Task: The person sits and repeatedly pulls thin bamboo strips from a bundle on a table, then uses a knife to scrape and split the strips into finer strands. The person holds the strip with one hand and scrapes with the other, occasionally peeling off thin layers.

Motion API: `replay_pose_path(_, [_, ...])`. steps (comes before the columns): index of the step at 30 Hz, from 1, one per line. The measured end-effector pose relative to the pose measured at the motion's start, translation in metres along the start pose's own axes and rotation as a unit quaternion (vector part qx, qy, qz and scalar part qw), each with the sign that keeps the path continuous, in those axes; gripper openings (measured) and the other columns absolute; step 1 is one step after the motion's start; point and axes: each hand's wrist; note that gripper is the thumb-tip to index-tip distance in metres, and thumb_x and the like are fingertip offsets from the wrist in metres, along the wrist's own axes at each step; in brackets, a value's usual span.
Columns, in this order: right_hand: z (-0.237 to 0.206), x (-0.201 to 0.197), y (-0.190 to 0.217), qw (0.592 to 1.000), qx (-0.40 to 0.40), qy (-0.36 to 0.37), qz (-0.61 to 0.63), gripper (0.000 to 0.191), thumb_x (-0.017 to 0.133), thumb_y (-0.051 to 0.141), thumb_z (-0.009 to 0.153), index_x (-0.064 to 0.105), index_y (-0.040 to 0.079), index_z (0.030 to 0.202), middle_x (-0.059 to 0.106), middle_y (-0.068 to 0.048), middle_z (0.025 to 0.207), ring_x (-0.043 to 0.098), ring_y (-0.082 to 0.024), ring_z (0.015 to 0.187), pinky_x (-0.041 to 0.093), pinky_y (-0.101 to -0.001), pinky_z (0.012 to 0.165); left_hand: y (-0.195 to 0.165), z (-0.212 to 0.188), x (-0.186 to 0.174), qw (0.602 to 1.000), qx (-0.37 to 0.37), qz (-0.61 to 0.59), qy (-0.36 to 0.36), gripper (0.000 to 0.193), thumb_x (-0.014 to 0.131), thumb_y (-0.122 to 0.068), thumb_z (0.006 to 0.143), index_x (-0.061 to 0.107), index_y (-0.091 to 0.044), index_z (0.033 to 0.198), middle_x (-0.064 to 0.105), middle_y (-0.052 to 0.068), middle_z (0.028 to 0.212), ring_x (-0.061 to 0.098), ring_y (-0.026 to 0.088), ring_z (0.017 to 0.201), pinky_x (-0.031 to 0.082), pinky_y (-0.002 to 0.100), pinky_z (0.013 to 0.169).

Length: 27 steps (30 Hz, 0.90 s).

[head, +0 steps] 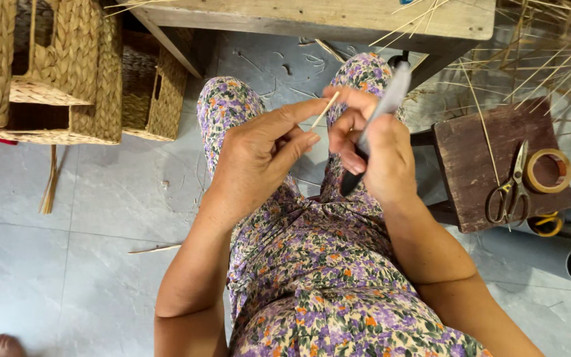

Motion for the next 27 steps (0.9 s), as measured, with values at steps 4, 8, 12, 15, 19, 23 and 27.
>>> replay_pose_path(4, [-0.002, 0.003, 0.007, 0.999, 0.002, 0.04, 0.007, 0.085, 0.039, 0.067, 0.109, 0.035, -0.001, 0.161, 0.057, -0.006, 0.074, 0.035, -0.005, 0.051, 0.03, -0.0197, 0.051, 0.004, -0.002, 0.003, 1.0, 0.014, 0.006, -0.018, 0.037, 0.076, -0.004, 0.098, 0.068, -0.013, 0.133, 0.072, 0.004, 0.099, 0.062, 0.006, 0.074, 0.054, 0.022, 0.064])
replay_pose_path(8, [-0.011, 0.012, 0.018, 0.998, 0.034, 0.032, 0.046, 0.074, 0.051, 0.053, 0.111, 0.029, 0.008, 0.166, 0.057, -0.011, 0.084, 0.039, -0.008, 0.056, 0.033, -0.0226, 0.053, 0.005, -0.004, 0.006, 1.0, 0.001, -0.018, -0.013, 0.04, 0.075, -0.002, 0.099, 0.066, -0.013, 0.137, 0.072, 0.003, 0.099, 0.066, 0.007, 0.078, 0.057, 0.023, 0.069])
replay_pose_path(12, [-0.016, 0.019, 0.023, 0.985, 0.054, 0.046, 0.161, 0.066, 0.061, 0.035, 0.109, 0.029, 0.013, 0.163, 0.056, -0.014, 0.089, 0.046, -0.013, 0.058, 0.04, -0.0252, 0.051, 0.008, -0.008, 0.004, 0.999, 0.032, -0.031, -0.017, 0.043, 0.074, 0.0, 0.1, 0.063, -0.014, 0.139, 0.072, 0.004, 0.104, 0.07, 0.008, 0.086, 0.06, 0.024, 0.076])
replay_pose_path(15, [-0.02, 0.023, 0.023, 0.978, 0.054, 0.06, 0.194, 0.062, 0.06, 0.029, 0.111, 0.031, 0.012, 0.163, 0.056, -0.014, 0.085, 0.049, -0.012, 0.055, 0.044, -0.0271, 0.053, 0.01, -0.01, 0.004, 0.999, 0.037, -0.035, -0.017, 0.043, 0.074, 0.0, 0.099, 0.063, -0.013, 0.139, 0.074, 0.005, 0.108, 0.071, 0.009, 0.087, 0.06, 0.024, 0.076])
replay_pose_path(19, [-0.021, 0.023, 0.022, 0.976, 0.072, 0.065, 0.195, 0.059, 0.058, 0.027, 0.112, 0.029, 0.013, 0.161, 0.056, -0.015, 0.091, 0.048, -0.013, 0.059, 0.044, -0.0278, 0.054, 0.011, -0.012, 0.005, 0.999, 0.021, -0.033, -0.016, 0.041, 0.075, -0.001, 0.099, 0.064, -0.014, 0.136, 0.074, 0.004, 0.104, 0.073, 0.009, 0.086, 0.06, 0.024, 0.073])
replay_pose_path(23, [-0.022, 0.022, 0.02, 0.975, 0.071, 0.071, 0.199, 0.056, 0.057, 0.025, 0.113, 0.031, 0.013, 0.161, 0.056, -0.015, 0.09, 0.047, -0.012, 0.059, 0.042, -0.0269, 0.053, 0.012, -0.014, 0.006, 0.998, 0.038, -0.038, -0.017, 0.041, 0.074, -0.001, 0.099, 0.063, -0.014, 0.137, 0.073, 0.005, 0.107, 0.073, 0.01, 0.087, 0.061, 0.025, 0.075])
replay_pose_path(27, [-0.023, 0.021, 0.018, 0.972, 0.071, 0.078, 0.209, 0.055, 0.056, 0.025, 0.113, 0.032, 0.013, 0.161, 0.057, -0.015, 0.091, 0.045, -0.011, 0.06, 0.04, -0.0256, 0.052, 0.013, -0.015, 0.007, 0.998, 0.045, -0.035, -0.026, 0.042, 0.074, 0.0, 0.1, 0.063, -0.014, 0.137, 0.072, 0.004, 0.104, 0.074, 0.01, 0.089, 0.061, 0.025, 0.076])
Point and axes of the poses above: each hand's wrist, its own z-axis towards the middle knuckle, its own x-axis out of the palm, y = z × x
